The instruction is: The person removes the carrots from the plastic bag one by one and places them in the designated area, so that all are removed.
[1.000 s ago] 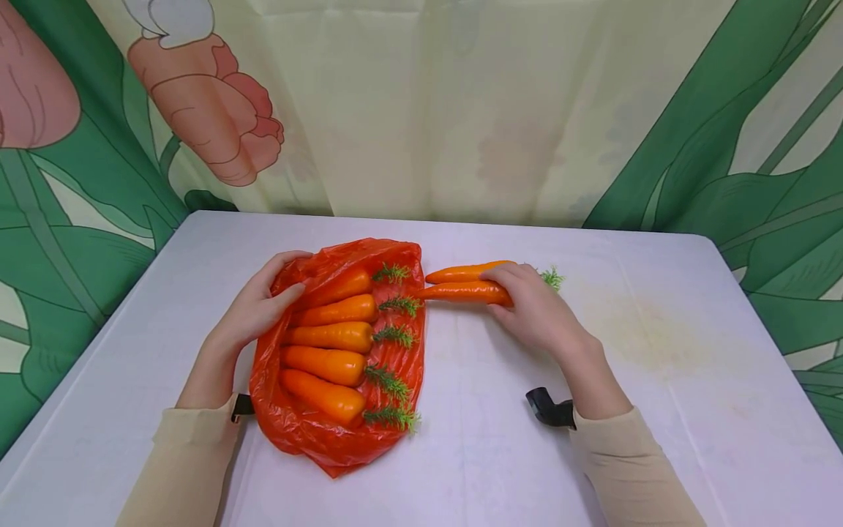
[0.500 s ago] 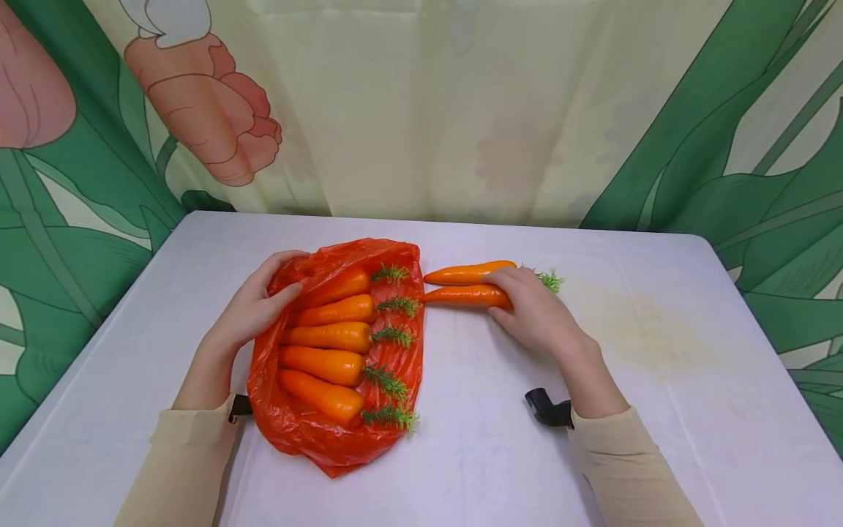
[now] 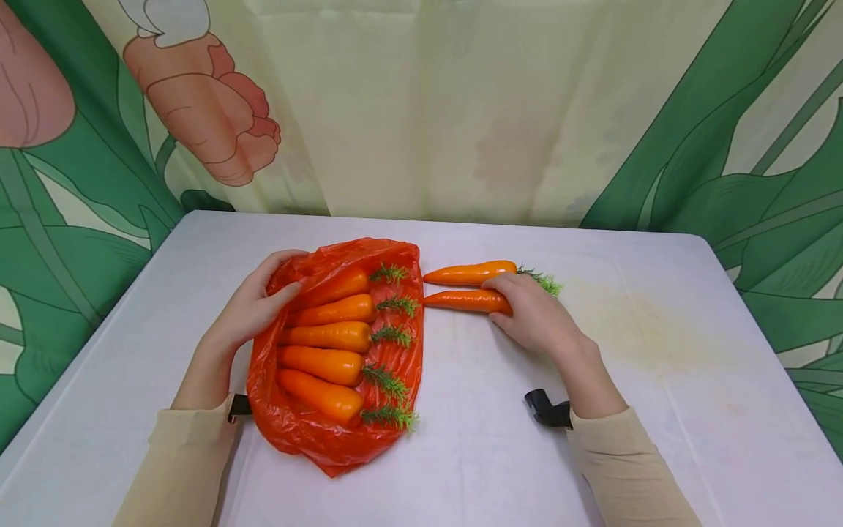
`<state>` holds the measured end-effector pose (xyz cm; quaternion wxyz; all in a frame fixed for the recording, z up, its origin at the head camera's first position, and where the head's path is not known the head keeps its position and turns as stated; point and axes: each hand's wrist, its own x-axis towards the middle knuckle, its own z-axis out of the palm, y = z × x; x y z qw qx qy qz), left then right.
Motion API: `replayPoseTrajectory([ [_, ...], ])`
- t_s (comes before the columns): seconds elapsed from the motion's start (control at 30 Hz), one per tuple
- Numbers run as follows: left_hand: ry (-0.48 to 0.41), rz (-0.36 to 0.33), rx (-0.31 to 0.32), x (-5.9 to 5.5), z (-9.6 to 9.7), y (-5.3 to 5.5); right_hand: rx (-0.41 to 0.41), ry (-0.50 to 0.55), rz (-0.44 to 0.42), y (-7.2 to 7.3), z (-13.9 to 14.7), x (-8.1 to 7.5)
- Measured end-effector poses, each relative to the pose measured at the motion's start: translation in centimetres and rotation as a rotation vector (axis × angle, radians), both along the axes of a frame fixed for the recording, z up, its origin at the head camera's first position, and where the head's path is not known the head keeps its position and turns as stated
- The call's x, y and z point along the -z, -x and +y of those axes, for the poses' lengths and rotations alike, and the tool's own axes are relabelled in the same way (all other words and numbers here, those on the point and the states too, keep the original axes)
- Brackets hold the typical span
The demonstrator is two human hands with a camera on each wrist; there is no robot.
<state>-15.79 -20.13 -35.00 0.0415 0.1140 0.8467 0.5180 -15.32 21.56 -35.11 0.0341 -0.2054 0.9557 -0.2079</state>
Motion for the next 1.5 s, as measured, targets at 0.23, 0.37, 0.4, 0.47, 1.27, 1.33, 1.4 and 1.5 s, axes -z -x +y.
replayPoseTrajectory([
  [0.23, -0.005, 0.002, 0.006, 0.1, -0.1, -0.1, 0.001, -0.024, -0.019, -0.1, -0.1, -0.2],
  [0.37, 0.0, 0.003, 0.004, 0.0, -0.1, -0.1, -0.007, -0.001, -0.028, -0.3, 0.2, -0.7],
  [0.4, 0.001, 0.002, 0.003, 0.0, -0.1, -0.1, -0.007, 0.005, -0.029, -0.4, 0.3, -0.9],
  [0.47, -0.003, -0.001, 0.004, 0.0, -0.1, 0.0, -0.004, 0.015, -0.04, -0.4, 0.6, -1.2],
  [1.27, 0.0, -0.006, 0.008, 0.0, 0.0, 0.1, 0.028, 0.01, -0.019, 0.1, 0.8, -1.1],
  [1.33, -0.002, -0.007, 0.008, 0.0, 0.0, 0.1, 0.025, 0.009, -0.013, 0.1, 0.8, -1.0],
  [1.4, -0.005, -0.007, 0.009, 0.0, 0.0, 0.1, 0.026, 0.009, -0.015, 0.1, 0.7, -1.0],
  [1.5, -0.009, -0.004, 0.012, 0.0, 0.0, 0.0, 0.028, 0.01, -0.024, 0.0, 0.7, -1.2],
])
